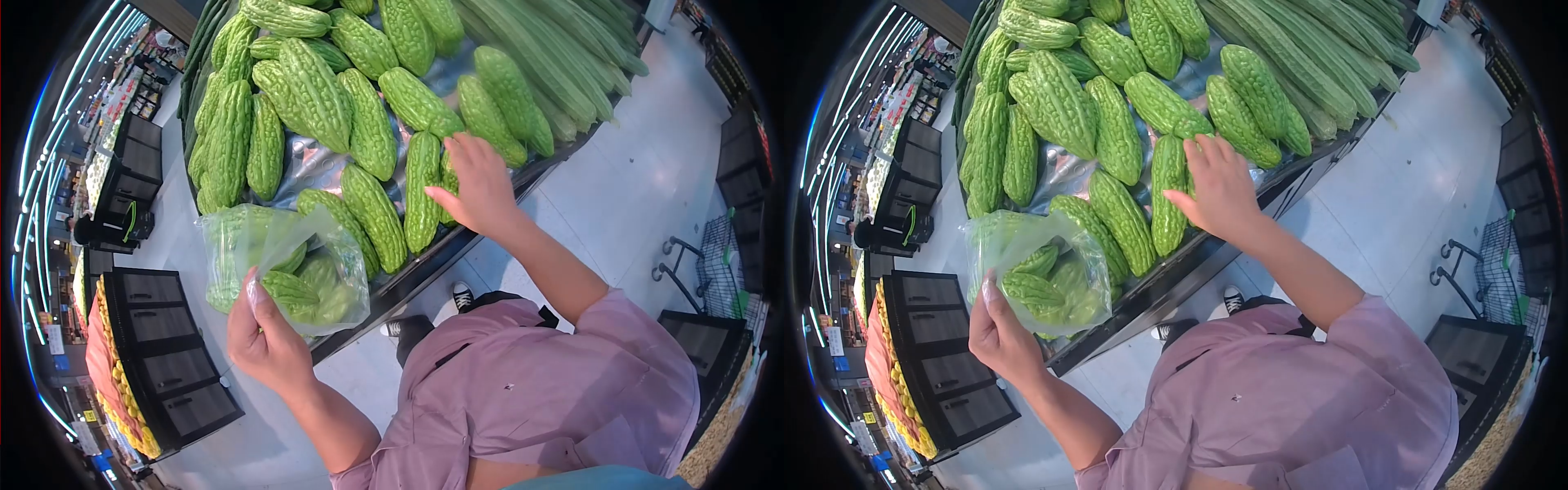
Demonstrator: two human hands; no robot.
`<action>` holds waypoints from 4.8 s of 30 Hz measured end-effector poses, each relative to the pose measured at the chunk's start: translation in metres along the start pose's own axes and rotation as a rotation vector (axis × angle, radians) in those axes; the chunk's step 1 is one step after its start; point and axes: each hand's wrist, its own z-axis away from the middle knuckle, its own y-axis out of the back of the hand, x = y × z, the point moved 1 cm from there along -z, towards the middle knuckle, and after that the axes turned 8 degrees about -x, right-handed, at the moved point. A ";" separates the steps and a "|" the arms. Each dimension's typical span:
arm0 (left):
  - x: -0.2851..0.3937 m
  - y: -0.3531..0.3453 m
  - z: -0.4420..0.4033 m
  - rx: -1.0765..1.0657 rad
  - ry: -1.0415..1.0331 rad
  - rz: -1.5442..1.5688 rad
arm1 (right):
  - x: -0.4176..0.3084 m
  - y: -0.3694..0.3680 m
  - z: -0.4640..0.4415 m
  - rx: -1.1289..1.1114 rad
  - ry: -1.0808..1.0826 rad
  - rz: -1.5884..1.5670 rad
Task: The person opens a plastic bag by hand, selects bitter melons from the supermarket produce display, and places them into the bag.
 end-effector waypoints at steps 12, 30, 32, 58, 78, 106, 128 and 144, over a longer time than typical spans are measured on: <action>0.002 0.002 0.004 0.001 0.025 -0.025 | 0.016 -0.044 -0.027 -0.068 0.077 0.069; -0.004 0.006 0.011 -0.060 -0.042 -0.032 | -0.003 0.008 -0.099 -0.648 0.904 0.447; -0.005 0.003 0.014 -0.072 -0.155 -0.033 | -0.007 0.026 -0.092 -0.684 0.840 0.445; 0.007 0.014 -0.013 0.024 -0.364 -0.177 | -0.167 -0.001 -0.044 -0.604 0.149 -0.605; 0.009 0.005 -0.009 -0.069 -0.412 -0.187 | -0.173 -0.023 -0.060 -0.472 0.220 -0.476; 0.007 -0.005 0.003 -0.207 -0.375 -0.232 | -0.171 -0.093 -0.063 -0.814 -0.149 -1.646; -0.005 -0.005 0.006 -0.130 -0.323 -0.031 | -0.139 -0.028 -0.021 -0.397 0.493 -0.807; 0.002 0.017 0.002 -0.033 -0.496 -0.078 | -0.206 -0.055 -0.065 -0.425 0.898 -0.915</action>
